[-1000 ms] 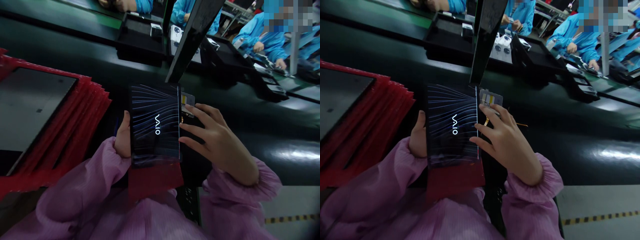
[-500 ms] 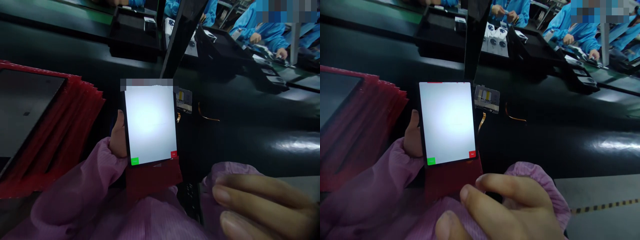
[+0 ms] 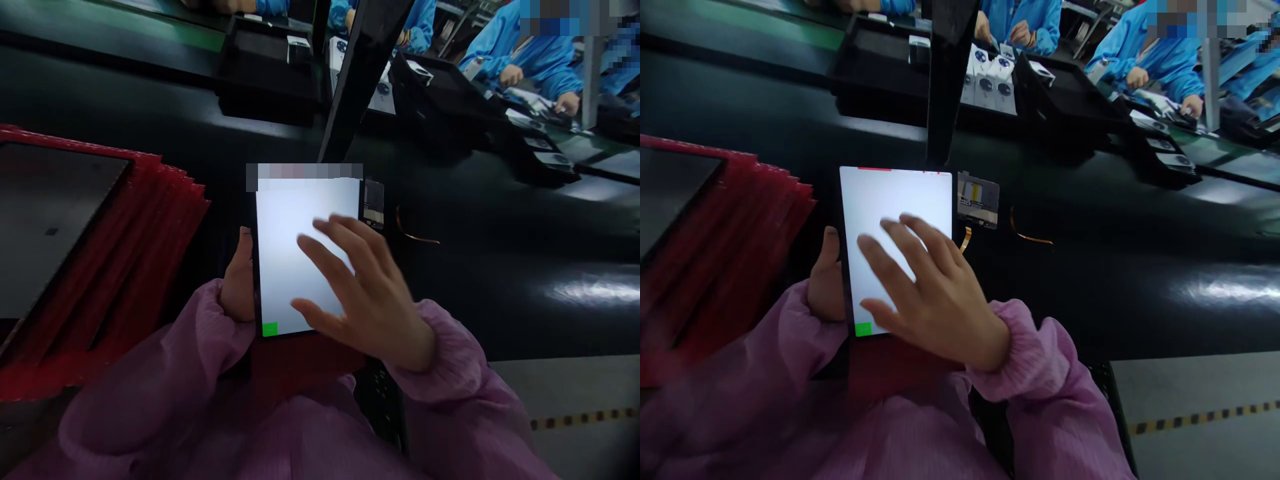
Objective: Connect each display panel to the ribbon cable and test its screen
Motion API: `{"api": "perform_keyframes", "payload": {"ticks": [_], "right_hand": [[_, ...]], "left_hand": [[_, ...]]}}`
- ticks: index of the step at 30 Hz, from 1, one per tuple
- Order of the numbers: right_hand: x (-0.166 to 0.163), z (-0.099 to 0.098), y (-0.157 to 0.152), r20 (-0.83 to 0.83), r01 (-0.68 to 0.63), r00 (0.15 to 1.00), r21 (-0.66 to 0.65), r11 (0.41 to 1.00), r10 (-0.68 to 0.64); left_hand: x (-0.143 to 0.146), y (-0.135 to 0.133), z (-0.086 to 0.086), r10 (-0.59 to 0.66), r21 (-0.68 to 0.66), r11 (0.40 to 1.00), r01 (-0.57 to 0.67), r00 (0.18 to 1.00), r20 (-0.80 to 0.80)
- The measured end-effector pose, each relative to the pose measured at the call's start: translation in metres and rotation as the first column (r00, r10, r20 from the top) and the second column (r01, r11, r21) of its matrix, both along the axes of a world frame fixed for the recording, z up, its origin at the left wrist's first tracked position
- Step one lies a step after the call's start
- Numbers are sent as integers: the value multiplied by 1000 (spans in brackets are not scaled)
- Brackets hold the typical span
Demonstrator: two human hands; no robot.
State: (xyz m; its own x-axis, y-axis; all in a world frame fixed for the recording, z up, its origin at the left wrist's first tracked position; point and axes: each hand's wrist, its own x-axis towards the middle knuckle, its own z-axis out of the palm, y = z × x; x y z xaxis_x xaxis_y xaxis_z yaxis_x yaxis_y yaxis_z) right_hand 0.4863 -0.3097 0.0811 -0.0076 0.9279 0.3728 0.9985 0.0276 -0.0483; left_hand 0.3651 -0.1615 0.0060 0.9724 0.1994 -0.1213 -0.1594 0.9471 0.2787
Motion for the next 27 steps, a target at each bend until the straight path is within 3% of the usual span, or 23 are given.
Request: {"api": "perform_keyframes", "payload": {"ticks": [3,6,11,16,22,25,27], "right_hand": [[0,-23,32,101,54,994,-58,997,-48],[-1,-31,35,166,86,984,-104,991,-68],[-4,-30,31,234,32,972,24,999,-37],[-5,-17,26,189,-20,982,53,998,9],[-17,3,0,153,85,985,-69,994,-74],[-17,8,-5,154,98,985,-146,984,-75],[-7,14,-5,114,95,990,-93,991,-84]], "left_hand": [[0,0,-4,19,-49,998,-27,989,-149],[-1,0,-3,-4,-91,996,-14,979,-203],[0,1,0,7,-124,992,-28,986,-166],[2,2,3,37,-102,993,-54,986,-162],[-2,5,2,-61,-135,990,42,988,-139],[-4,5,0,-24,-132,991,-1,982,-189],[-6,5,-4,2,-119,993,-24,984,-180]]}}
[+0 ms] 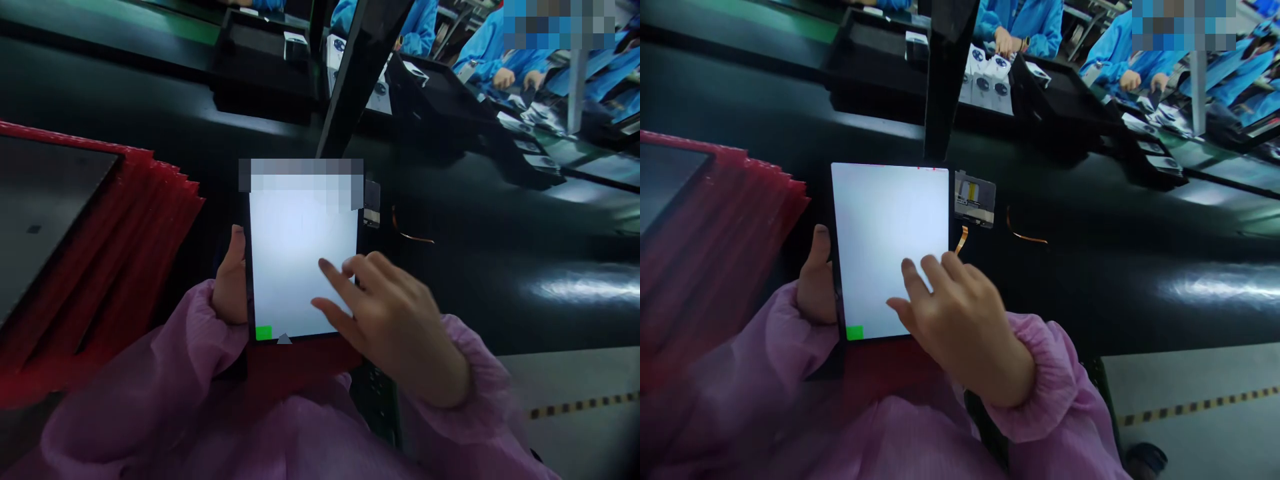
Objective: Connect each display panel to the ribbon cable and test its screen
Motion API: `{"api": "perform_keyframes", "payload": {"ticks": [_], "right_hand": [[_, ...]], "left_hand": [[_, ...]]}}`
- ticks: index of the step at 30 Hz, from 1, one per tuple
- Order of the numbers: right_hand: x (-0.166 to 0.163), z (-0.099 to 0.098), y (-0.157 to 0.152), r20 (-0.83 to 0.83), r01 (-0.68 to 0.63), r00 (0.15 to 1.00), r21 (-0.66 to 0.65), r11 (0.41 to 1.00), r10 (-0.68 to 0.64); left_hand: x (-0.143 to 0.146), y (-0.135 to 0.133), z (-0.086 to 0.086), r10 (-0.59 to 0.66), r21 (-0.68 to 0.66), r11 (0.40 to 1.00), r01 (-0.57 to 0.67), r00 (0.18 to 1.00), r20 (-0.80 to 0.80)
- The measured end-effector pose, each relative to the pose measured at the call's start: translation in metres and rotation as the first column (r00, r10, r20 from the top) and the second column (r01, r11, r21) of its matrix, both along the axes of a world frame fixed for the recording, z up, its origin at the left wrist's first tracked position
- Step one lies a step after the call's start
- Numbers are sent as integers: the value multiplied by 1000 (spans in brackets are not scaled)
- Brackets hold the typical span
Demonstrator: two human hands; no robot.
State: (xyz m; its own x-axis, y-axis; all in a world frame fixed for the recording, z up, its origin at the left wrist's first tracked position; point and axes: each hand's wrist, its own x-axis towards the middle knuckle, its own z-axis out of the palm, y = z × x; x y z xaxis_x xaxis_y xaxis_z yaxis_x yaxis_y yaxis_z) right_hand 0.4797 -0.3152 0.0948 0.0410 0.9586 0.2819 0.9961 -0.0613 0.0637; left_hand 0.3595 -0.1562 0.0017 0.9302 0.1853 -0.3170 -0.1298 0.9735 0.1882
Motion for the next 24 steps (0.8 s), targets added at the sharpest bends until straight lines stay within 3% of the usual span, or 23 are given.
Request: {"api": "perform_keyframes", "payload": {"ticks": [2,5,9,13,16,19,21,24], "right_hand": [[18,7,2,-61,92,995,137,986,-84],[50,13,8,-173,322,944,298,899,-281],[73,8,18,-287,421,891,230,878,-352],[67,4,21,-278,439,886,251,862,-370],[56,11,17,-268,271,942,244,931,-204],[49,23,7,-392,-103,911,78,992,125],[49,32,1,-519,-373,799,-30,927,304],[55,41,-7,-665,-625,629,-123,771,403]], "left_hand": [[-1,0,-4,4,13,1000,-4,1000,3],[-3,-2,-6,31,14,999,-31,998,-51],[-2,-4,-1,36,-1,999,-36,989,-142],[0,-5,5,38,-8,999,-40,982,-186],[1,-4,5,24,-11,1000,-27,983,-181],[1,-4,5,21,-6,1000,-21,994,-105],[0,-4,5,9,-2,1000,-9,1000,-14],[-3,-4,6,-38,2,999,38,982,185]]}}
